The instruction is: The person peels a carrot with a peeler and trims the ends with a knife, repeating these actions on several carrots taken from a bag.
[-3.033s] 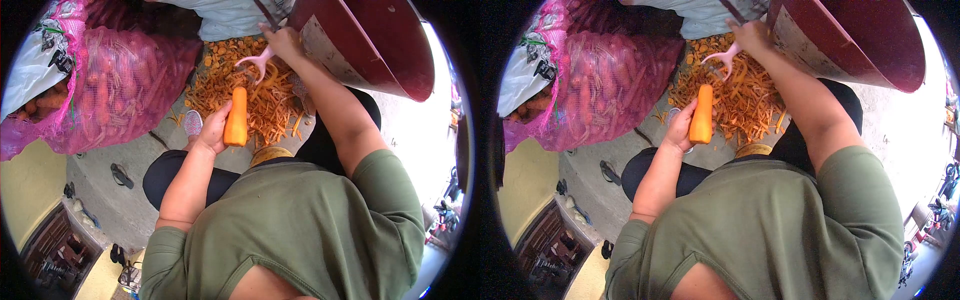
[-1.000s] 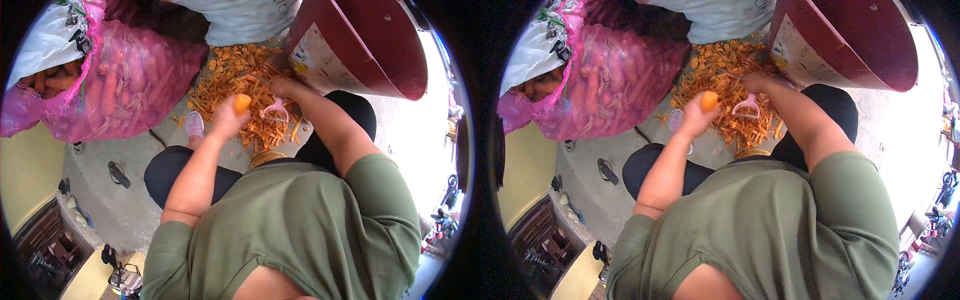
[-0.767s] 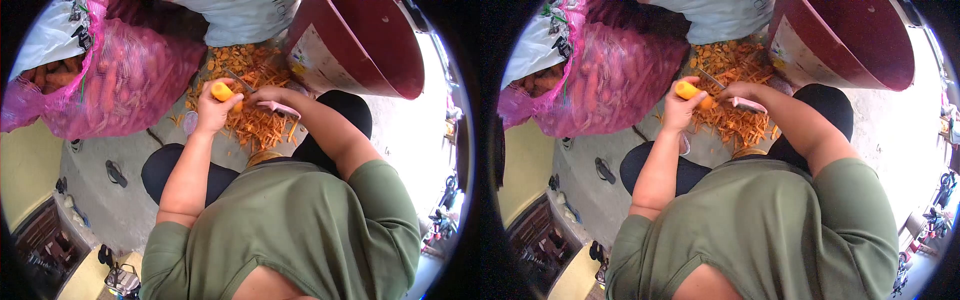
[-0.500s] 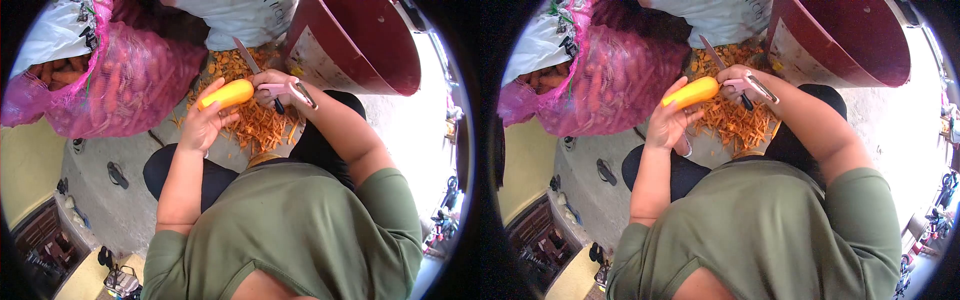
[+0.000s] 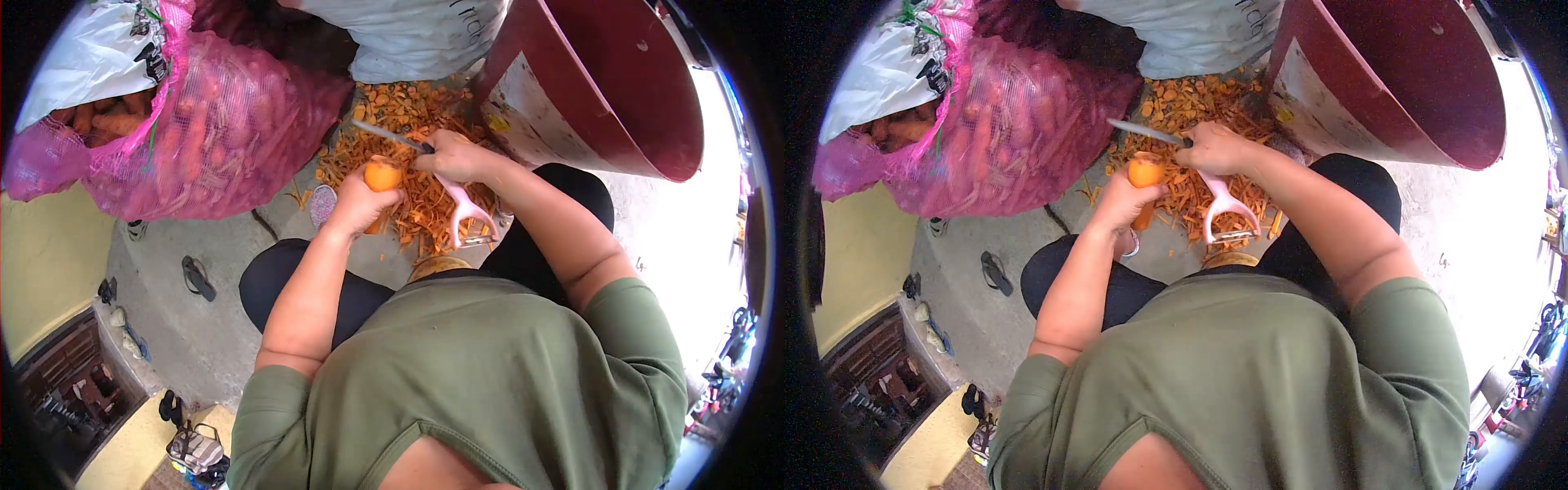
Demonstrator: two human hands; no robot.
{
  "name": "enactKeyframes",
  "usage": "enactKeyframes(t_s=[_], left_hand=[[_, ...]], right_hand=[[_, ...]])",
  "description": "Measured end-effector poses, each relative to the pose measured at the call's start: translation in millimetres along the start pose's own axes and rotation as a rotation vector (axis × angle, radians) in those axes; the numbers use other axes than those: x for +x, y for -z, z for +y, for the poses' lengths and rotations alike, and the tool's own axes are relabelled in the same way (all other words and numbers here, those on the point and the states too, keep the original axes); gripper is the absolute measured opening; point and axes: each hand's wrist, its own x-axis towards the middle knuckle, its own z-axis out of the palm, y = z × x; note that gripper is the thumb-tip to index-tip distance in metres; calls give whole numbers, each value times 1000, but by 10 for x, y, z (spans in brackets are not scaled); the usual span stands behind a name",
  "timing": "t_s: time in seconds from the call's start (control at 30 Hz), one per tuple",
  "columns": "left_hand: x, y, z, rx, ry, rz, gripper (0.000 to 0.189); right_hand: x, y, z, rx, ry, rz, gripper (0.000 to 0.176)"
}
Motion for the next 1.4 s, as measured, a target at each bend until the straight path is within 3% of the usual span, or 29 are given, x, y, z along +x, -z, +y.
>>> enactKeyframes(t_s=[0.13, 0.33, 0.43, 0.53, 0.73, 0.83, 0.87, 0.97, 1.07, 1.2, 1.33, 1.4], left_hand=[[170, 51, -144, -59, -99, 78, 31], [262, 83, -72, 92, -16, 61, 28], [307, 64, -130, 101, 18, 80, 26], [267, 26, -73, 127, 112, 62, 27], [267, 52, -198, 77, 52, -76, 27], [175, 124, -117, -86, -9, -314, 25], [182, 124, -111, -118, -10, -318, 26], [204, 135, -96, -235, -18, -263, 31], [269, 128, -103, -382, 35, -200, 41], [279, 71, -149, -54, -92, -97, 42], [329, 71, -202, -101, -33, -138, 40], [353, 67, -256, -137, -18, -160, 39]], right_hand=[[12, -70, -62, -217, -98, -175, 42], [128, -128, -15, -288, -20, -207, 37], [146, -120, 24, -381, 154, -210, 34], [203, -163, 68, -370, 175, -227, 41], [275, -283, 231, -225, 84, -176, 34], [497, -329, 721, -424, 57, -132, 24], [628, -341, 1163, -491, 66, -183, 23], [593, -241, 1217, -636, 51, -184, 21], [449, -208, 903, -513, 129, -121, 23], [300, -139, 422, -157, 84, -25, 34], [227, -115, 188, -220, 84, -167, 40], [260, -162, 241, -251, 123, -143, 39]])
